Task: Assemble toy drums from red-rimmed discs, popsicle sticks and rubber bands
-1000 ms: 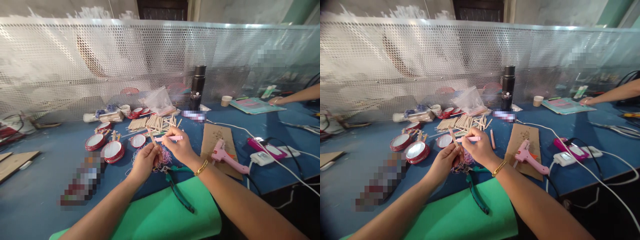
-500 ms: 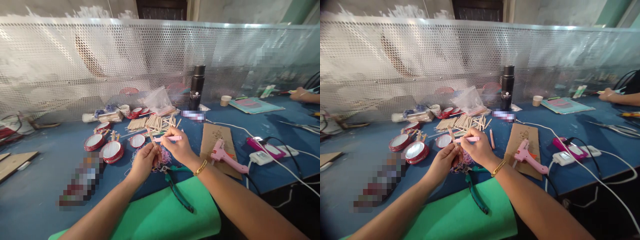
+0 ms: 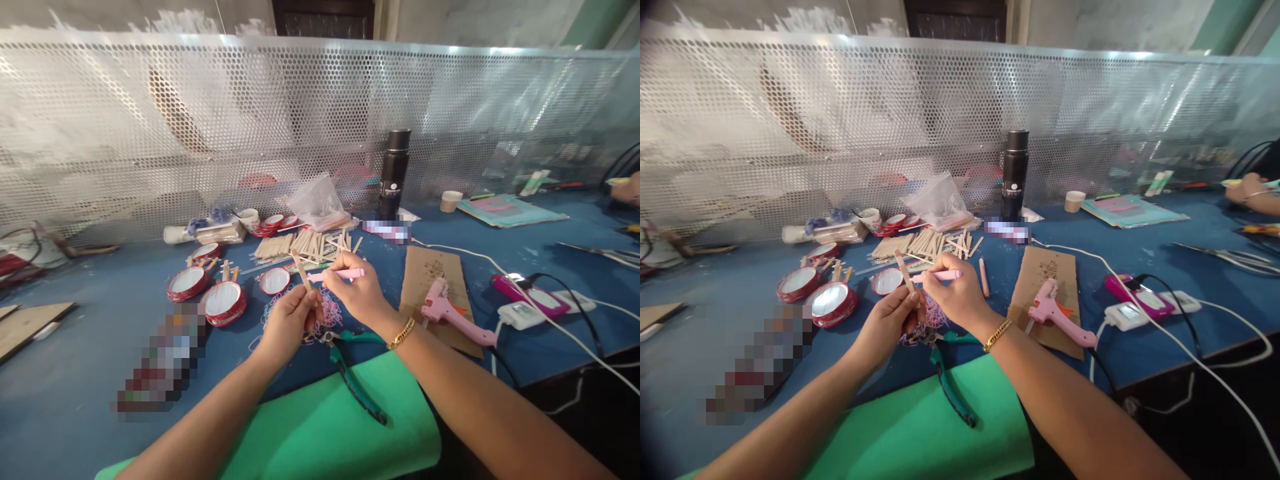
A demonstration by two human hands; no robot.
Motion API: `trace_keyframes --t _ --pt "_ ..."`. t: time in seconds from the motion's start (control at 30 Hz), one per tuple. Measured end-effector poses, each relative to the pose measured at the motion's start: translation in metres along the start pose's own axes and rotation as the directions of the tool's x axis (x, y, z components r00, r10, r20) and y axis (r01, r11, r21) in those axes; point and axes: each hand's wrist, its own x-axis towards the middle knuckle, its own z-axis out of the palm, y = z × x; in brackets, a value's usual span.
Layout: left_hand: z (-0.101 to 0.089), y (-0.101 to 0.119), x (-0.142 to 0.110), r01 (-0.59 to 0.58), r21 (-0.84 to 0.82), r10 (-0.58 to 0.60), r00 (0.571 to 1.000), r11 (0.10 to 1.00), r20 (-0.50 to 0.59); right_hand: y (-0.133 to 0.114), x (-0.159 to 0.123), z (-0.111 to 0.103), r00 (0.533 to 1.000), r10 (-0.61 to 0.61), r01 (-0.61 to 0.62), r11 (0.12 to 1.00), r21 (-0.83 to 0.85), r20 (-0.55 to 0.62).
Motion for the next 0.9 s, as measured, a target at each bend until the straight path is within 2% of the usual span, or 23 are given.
trace_keyframes --t 0.17,0.37,0.57,0.9 --pt "0.0001 -0.0005 -0.0001 0.012 -0.027 -0.013 1.0 1.0 -0.012 0.0029 0.0017 -0.0042 0.999 0.02 -0.02 1.0 0.005 -0.044" --pt "0.0022 -0.0014 0.0018 0.026 -0.062 -0.028 0.999 0.998 -0.018 0.0039 0.0017 -0.0021 0.998 0.043 -0.049 0.977 0.208 0.035" --pt "0.0018 -0.0011 -0.0007 0.049 -0.102 -0.05 0.999 0.994 -0.008 0.0006 0.0 -0.0001 0.999 0.029 -0.034 0.985 0.166 0.038" --pt "0.0004 -0.003 -0.0025 0.092 -0.149 -0.092 0.996 0.984 0.006 -0.0012 -0.0004 0.0002 0.996 0.094 -0.094 0.988 0.12 0.006"
